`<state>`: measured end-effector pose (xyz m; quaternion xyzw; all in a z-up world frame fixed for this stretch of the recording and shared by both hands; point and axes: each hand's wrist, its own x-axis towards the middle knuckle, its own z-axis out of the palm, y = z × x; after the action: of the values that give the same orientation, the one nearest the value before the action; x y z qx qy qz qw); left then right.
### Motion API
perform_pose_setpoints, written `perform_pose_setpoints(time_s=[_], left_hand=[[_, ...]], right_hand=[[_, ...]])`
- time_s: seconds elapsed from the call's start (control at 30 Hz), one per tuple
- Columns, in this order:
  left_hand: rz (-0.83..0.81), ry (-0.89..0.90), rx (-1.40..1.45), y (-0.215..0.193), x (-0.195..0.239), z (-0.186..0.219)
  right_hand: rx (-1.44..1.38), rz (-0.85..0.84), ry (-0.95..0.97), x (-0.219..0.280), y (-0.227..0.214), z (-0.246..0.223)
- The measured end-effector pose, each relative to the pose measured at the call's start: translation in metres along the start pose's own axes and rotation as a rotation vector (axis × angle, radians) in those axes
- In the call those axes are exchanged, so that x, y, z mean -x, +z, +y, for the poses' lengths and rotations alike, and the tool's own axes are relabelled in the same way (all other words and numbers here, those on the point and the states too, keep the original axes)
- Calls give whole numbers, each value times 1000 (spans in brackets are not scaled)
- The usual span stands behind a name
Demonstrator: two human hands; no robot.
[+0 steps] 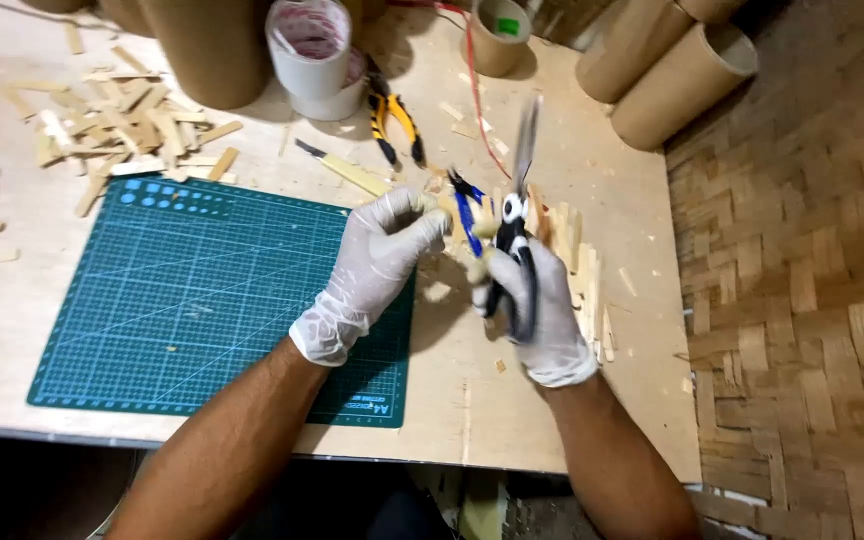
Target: Assembling a structure from small wooden sticks by cutting them to size and gluing them together.
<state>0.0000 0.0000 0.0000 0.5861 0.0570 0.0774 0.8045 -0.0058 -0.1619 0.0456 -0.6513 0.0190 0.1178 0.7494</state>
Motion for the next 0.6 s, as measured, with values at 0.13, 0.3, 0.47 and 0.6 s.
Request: perform_pose_setpoints(time_s=[0.13,0.3,0.47,0.6], left_hand=[[79,34,4,-18,-6,30],[119,-61,86,-16,-5,45],[121,-116,70,-15,-8,36],[148,-97,49,-15,-9,34]], right_hand=[[104,-200,-14,2,-11,4],[241,-361,55,8,-6,0],[257,-402,81,11,-6,3],[261,-416,65,11,-6,6]])
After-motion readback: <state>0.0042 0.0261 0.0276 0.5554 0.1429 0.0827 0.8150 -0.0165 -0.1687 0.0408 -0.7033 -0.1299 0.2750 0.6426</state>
